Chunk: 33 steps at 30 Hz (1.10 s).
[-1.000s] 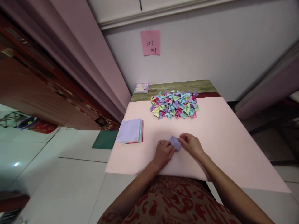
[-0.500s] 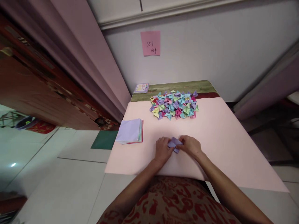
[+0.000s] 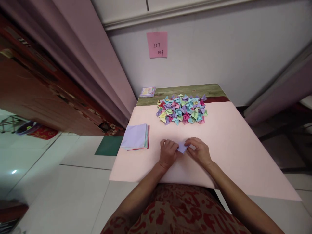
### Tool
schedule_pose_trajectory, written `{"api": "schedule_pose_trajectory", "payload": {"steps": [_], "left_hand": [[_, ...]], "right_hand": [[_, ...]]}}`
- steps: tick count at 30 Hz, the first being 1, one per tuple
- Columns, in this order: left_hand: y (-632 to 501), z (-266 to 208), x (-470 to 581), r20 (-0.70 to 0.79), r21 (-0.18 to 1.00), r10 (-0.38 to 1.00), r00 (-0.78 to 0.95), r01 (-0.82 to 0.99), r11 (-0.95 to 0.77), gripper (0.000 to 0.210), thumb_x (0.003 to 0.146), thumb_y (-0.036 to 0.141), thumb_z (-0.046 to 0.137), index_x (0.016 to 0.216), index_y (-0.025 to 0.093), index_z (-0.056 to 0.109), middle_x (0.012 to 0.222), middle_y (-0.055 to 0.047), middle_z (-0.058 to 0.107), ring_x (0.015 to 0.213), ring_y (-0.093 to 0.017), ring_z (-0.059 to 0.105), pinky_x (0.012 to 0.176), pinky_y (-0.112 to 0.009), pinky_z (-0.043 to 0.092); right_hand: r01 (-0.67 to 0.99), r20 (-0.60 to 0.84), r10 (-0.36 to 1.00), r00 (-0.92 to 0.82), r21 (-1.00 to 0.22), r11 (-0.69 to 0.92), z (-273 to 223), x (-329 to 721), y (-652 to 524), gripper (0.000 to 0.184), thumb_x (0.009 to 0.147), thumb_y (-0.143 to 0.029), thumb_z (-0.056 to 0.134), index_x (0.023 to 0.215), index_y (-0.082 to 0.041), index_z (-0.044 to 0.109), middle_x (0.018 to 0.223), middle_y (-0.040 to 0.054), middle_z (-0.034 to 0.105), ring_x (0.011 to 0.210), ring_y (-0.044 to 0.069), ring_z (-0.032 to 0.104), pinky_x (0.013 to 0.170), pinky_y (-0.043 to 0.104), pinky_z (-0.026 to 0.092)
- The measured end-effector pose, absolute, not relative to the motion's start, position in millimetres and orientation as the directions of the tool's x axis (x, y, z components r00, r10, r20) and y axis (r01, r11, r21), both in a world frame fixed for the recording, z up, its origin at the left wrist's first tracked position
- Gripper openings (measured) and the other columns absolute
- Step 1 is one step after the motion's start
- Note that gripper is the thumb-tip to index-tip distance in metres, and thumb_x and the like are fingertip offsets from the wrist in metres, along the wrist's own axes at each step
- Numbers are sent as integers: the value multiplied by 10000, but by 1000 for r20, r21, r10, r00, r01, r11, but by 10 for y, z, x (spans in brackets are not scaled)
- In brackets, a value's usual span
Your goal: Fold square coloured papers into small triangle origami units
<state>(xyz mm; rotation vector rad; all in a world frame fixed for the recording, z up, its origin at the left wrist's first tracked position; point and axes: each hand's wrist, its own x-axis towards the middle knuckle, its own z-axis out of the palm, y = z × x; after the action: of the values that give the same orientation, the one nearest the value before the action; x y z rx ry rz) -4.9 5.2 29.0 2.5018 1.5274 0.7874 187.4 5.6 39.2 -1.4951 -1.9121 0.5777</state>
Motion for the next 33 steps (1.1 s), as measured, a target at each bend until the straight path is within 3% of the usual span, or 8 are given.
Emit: {"api": "schedule_pose_trajectory", "payload": {"steps": [3,6,11,16,18,22,28,33], "left_hand": [[-2,248,-99,383,198,796,469,800,-567,196,913,128,467,851,226,625,829,-35,639,888,-194,541,940,-409,292],[-84,193,-144,352,160,776,523,783,-601,183,929,154,470,844,224,616,811,-36,630,894,-198,531,951,-411,282],[-210,187,-174,325,335,827,459,761,-555,38,868,215,599,869,229,634,887,-33,653,965,-216,531,949,-439,285],[-192,190,-113,248,515,946,209,799,-311,82,844,258,656,783,211,627,829,-31,645,885,-214,537,840,-397,344],[-148,179,-91,217,528,966,142,815,-239,99,831,280,675,803,206,615,834,-37,646,866,-222,538,798,-386,355],[-90,146,-87,215,528,972,98,825,-200,142,812,287,699,886,212,605,880,-35,651,871,-229,541,775,-379,357],[-100,119,-105,240,543,966,99,811,-218,119,812,306,703,845,217,630,873,-36,654,884,-228,553,786,-380,360],[-109,112,-125,248,554,963,100,801,-226,124,811,322,710,840,219,647,848,-26,659,871,-214,555,784,-370,369]], "right_hand": [[728,267,928,-262,-576,371,317,1881,25,263,794,-92,517,891,-250,704,1085,33,683,1033,204,584,921,328,440],[740,228,905,-359,-522,424,211,1903,-39,272,803,-97,533,926,-258,716,1086,35,673,1002,201,581,898,320,440],[742,164,927,-338,-559,370,158,1936,-139,160,867,-288,598,964,-266,723,1019,38,664,938,190,599,865,306,438],[816,50,979,-197,-545,192,240,1867,-110,246,906,-430,552,814,-255,697,841,18,656,779,167,602,652,261,397],[845,10,991,-133,-521,119,267,1815,-78,234,889,-433,568,791,-243,662,812,10,654,754,164,601,615,256,369],[859,-61,998,-23,-511,-12,301,1729,-25,183,822,-371,636,956,-246,624,833,-2,676,749,163,610,609,251,357],[868,-154,986,-69,-496,-17,400,1616,104,210,777,-325,681,967,-247,640,925,12,697,821,176,628,632,255,368],[888,-295,953,-70,-454,-75,499,1527,303,258,691,-357,747,912,-254,663,859,-4,717,817,191,647,600,260,350]]}}
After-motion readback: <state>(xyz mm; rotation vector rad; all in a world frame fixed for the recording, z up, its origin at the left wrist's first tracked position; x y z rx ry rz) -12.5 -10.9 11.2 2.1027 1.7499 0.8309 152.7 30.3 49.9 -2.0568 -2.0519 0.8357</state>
